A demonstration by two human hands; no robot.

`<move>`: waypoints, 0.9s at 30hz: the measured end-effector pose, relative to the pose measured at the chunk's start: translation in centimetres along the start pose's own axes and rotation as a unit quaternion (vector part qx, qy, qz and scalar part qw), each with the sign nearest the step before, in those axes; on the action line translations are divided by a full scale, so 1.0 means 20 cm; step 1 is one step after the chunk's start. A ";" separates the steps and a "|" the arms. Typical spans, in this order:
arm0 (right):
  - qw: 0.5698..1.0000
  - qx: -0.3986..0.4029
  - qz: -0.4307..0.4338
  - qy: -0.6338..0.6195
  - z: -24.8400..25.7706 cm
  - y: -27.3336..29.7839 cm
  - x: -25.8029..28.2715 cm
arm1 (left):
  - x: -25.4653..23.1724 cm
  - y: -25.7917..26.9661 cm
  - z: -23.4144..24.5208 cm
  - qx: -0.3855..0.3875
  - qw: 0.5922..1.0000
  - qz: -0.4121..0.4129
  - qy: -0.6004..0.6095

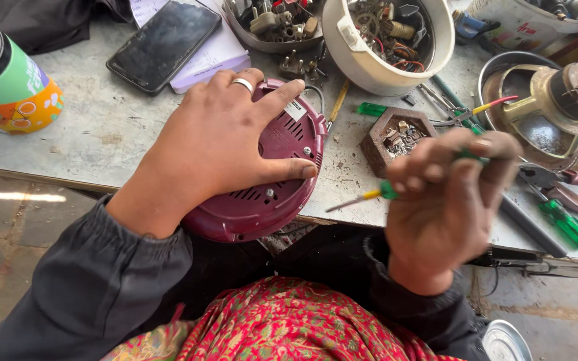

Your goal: The person uses a screwdriver to remove screws from the bottom of a maroon electric kettle. They rotate the kettle to access different screws and continue unscrewing them throughout the clip.

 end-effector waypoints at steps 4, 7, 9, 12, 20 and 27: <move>0.999 0.029 -0.028 0.006 -0.04 0.04 -0.10 | 0.01 0.03 0.01 -0.032 0.999 -0.007 0.012; 0.998 0.048 -0.025 0.014 -0.07 0.06 -0.13 | 0.01 0.03 -0.01 -0.037 0.999 -0.003 0.002; 0.998 0.056 -0.020 0.023 -0.08 0.06 -0.14 | 0.01 0.03 -0.01 -0.040 0.999 -0.003 -0.006; 0.997 0.063 -0.019 0.029 -0.10 0.06 -0.14 | 0.01 0.01 -0.02 -0.036 0.999 0.003 -0.011; 0.932 0.202 0.061 0.295 -0.28 0.02 0.02 | 0.01 -0.01 -0.04 -0.014 0.999 0.037 -0.019; 0.844 0.189 0.114 0.489 -0.29 -0.04 0.11 | 0.03 -0.02 -0.05 -0.009 0.999 0.048 -0.004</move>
Point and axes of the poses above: each hand's wrist, its own y-axis away from the middle knuckle, its own z-axis out of the back of the hand, x = y × z, the point moved 6 cm from there along -y, towards the middle knuckle, and after that the axes turned 12 degrees about z, right-handed, at the moved point
